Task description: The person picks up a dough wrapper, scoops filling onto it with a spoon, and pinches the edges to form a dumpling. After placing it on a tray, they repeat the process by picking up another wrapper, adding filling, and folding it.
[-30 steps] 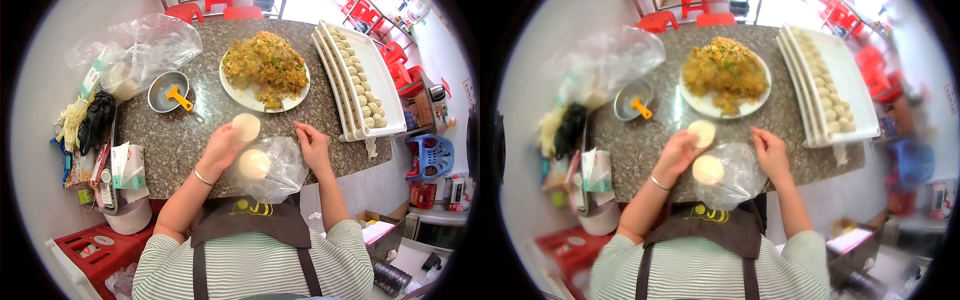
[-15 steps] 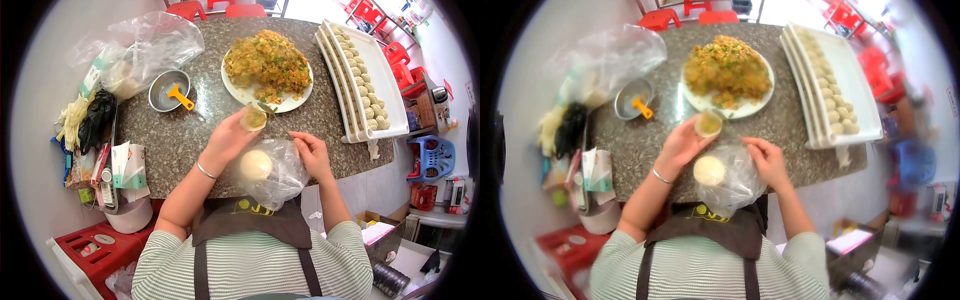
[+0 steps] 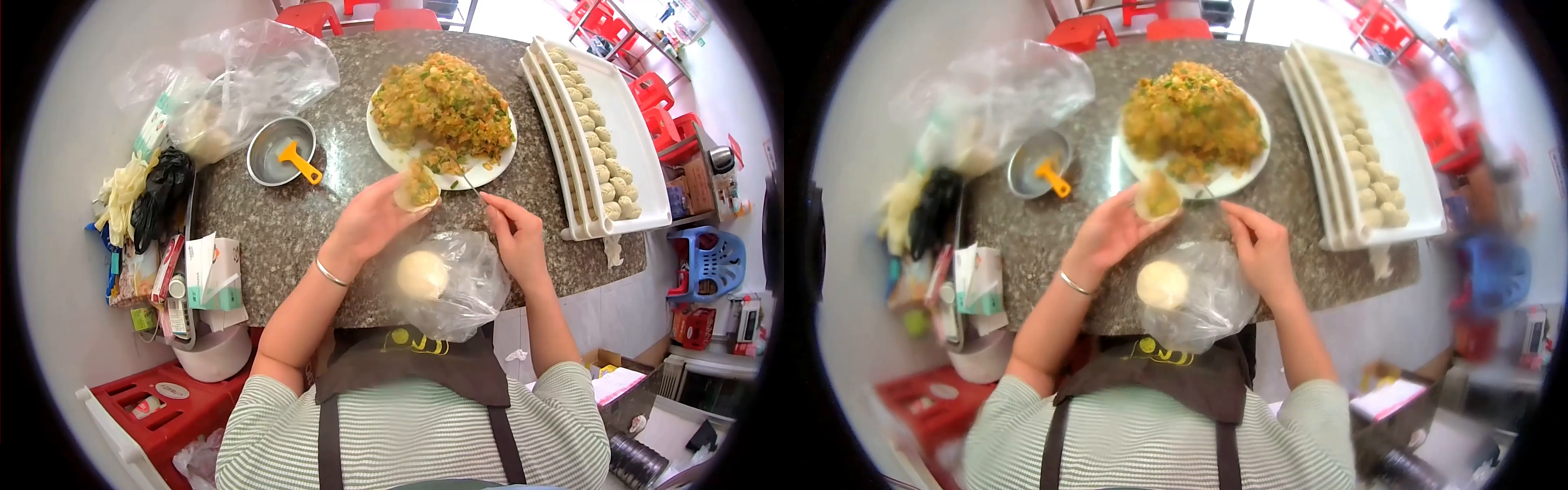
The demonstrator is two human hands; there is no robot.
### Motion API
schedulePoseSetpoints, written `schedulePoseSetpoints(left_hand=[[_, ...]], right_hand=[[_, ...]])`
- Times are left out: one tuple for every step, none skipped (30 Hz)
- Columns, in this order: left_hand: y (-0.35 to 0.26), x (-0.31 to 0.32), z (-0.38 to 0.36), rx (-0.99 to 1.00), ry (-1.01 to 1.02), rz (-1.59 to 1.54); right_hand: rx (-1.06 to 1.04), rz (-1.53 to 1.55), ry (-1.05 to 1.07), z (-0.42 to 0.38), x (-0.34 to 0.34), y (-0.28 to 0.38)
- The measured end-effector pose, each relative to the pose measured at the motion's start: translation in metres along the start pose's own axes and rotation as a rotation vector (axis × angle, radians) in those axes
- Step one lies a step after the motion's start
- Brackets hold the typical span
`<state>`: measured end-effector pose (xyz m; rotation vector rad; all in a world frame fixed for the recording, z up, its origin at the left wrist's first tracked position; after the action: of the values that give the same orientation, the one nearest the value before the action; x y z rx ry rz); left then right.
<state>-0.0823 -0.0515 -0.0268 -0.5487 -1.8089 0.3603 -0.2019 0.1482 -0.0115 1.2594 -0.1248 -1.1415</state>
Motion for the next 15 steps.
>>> schedulePoseSetpoints(left_hand=[[0.000,0.001,0.000,0.010,-0.004,-0.015],[-0.001,0.001,0.001,0.009,-0.005,-0.016],[-0.003,0.001,0.002,0.007,0.006,-0.020],[-0.004,0.000,0.003,0.006,0.016,-0.023],[-0.004,0.001,0.004,0.007,0.016,-0.024],[-0.004,0.001,0.005,0.016,0.005,-0.042],[-0.004,0.000,0.006,0.024,-0.007,-0.059],[-0.004,-0.002,0.006,0.024,-0.008,-0.060],[-0.004,-0.004,0.008,0.028,-0.009,-0.038],[-0.005,-0.006,0.009,0.031,-0.009,-0.016],[-0.005,-0.006,0.009,0.027,-0.008,-0.016],[-0.004,-0.007,0.009,0.013,-0.024,0.025],[-0.004,-0.007,0.009,0.001,-0.041,0.065],[-0.004,-0.007,0.009,0.000,-0.040,0.064],[-0.003,-0.008,0.009,-0.009,-0.040,0.064]], right_hand=[[0.034,0.030,0.020,-0.001,-0.001,0.001],[0.069,0.062,0.041,-0.003,-0.001,0.003],[0.070,0.061,0.043,-0.005,-0.002,0.005],[0.017,0.010,0.095,-0.006,0.000,0.009],[-0.036,-0.041,0.147,-0.006,0.001,0.012],[-0.037,-0.040,0.148,-0.006,0.000,0.012],[-0.058,-0.029,0.156,-0.005,0.000,0.013],[-0.079,-0.017,0.163,-0.005,0.000,0.014],[-0.079,-0.017,0.164,-0.004,-0.001,0.015],[-0.105,-0.019,0.171,-0.002,-0.001,0.016],[-0.129,-0.022,0.177,0.000,-0.001,0.016],[-0.126,-0.024,0.175,0.002,-0.001,0.016],[-0.099,-0.042,0.146,0.005,0.000,0.015],[-0.072,-0.060,0.119,0.008,0.000,0.013],[-0.072,-0.060,0.119,0.009,-0.002,0.010]])
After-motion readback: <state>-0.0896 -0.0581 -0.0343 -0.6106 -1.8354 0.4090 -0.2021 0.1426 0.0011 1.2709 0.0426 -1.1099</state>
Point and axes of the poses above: each hand's wrist, its own z-axis towards the middle knuckle, its own x-axis out of the palm, y = z × x, the point moved 2 cm from there along z, towards the middle knuckle, and after that the axes turned 12 degrees about -x, right-handed, at the moved point
